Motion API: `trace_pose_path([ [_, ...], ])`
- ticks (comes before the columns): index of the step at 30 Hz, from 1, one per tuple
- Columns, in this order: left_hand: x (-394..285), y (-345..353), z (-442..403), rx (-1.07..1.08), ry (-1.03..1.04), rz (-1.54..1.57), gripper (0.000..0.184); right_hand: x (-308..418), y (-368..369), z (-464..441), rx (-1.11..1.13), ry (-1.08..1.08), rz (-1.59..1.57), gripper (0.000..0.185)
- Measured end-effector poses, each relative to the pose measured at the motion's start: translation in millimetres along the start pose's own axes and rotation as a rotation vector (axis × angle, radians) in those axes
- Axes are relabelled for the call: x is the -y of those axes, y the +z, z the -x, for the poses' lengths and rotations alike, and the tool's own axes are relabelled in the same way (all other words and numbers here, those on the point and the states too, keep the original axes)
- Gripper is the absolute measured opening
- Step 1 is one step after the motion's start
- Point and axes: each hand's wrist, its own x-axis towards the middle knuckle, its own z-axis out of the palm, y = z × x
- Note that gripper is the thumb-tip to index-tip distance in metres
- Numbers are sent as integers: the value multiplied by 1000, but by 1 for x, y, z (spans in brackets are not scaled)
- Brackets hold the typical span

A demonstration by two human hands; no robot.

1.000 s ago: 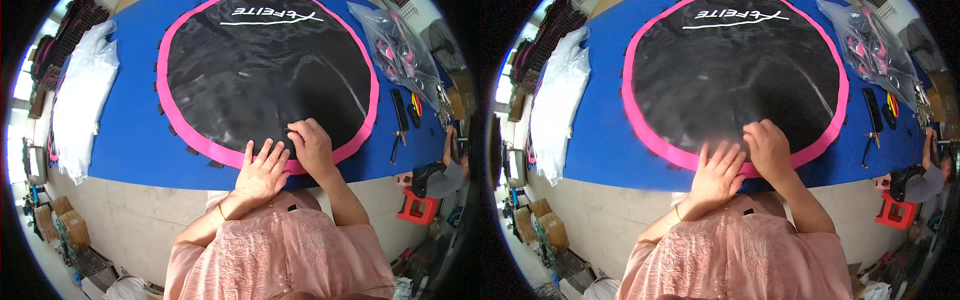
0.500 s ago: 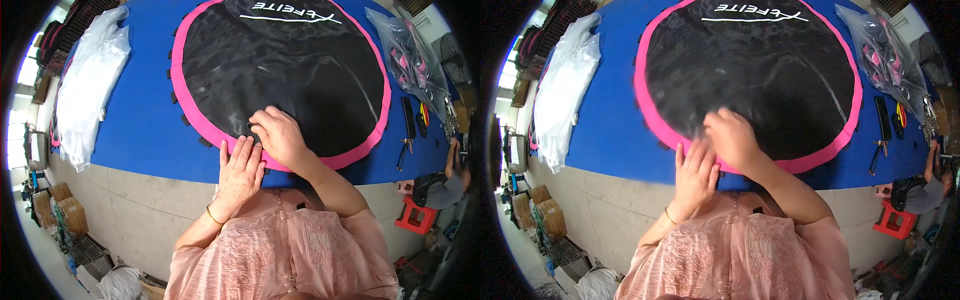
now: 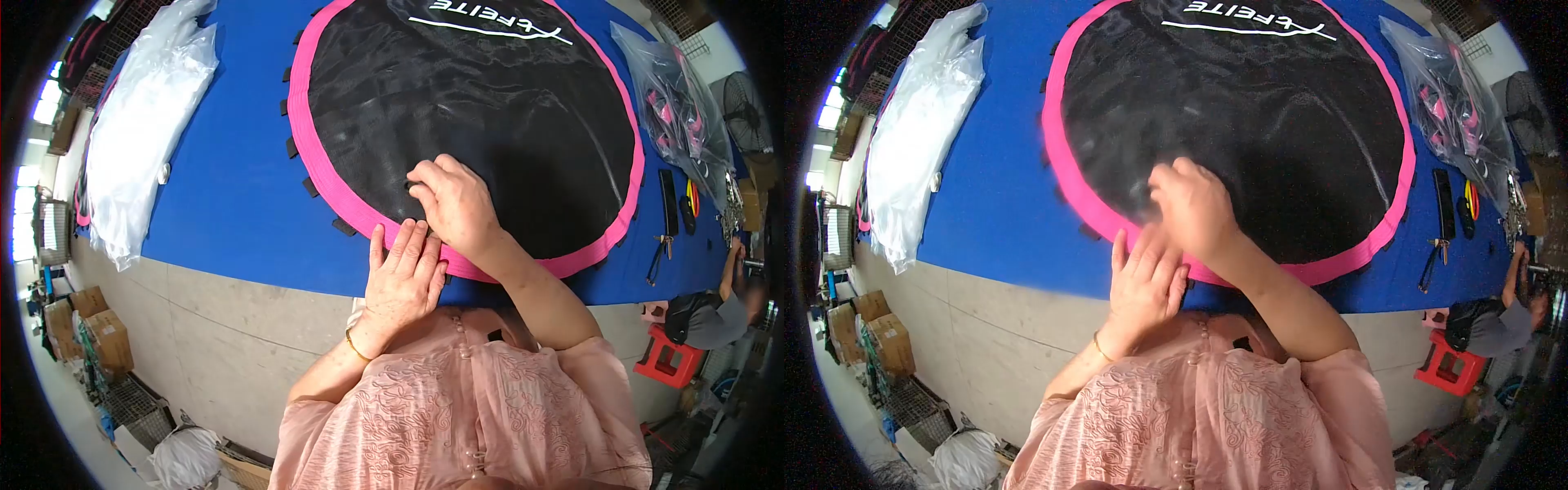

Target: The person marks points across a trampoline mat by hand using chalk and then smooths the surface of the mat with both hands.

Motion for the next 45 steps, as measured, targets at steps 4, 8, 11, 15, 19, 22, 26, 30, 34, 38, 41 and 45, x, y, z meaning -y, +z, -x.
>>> trace_pose_path([
  [4, -1, -3, -1, 8, -12, 26, 38, 3, -2, 3, 1, -37, -1, 10],
  [8, -1, -4, -3, 3, -10, 28, 38, 8, -7, 17, 25, -34, 19, 10],
  [11, -2, -4, -3, -3, -6, 28, 40, -2, -15, 22, -60, -6, 11, 10],
  [15, -3, -6, -5, 16, -12, -1, 40, -21, -41, 27, -124, 90, 127, 10],
  [19, -4, -8, -6, 23, -6, -33, 38, -40, -61, 44, -159, 170, 175, 10],
  [22, -5, -9, -6, 37, -4, -40, 38, -34, -69, 61, -98, 178, 166, 9],
  [26, -8, -12, -8, 56, -9, -52, 38, -25, -70, 77, -46, 177, 91, 10],
  [30, -19, -7, -11, 54, 74, -21, 42, -37, -74, 72, -151, 167, 133, 9],
  [34, -38, 5, -16, 140, 201, 70, 46, -41, -80, 74, -178, 142, 71, 8],
  [38, -39, 11, -16, 139, 194, 82, 45, -26, -78, 99, -55, 138, 18, 8],
  [41, -40, 12, -18, 137, 202, 64, 45, -24, -77, 103, -37, 136, 31, 8],
  [45, -41, 10, -19, 146, 201, 58, 44, -34, -75, 90, -166, 103, 51, 7],
])
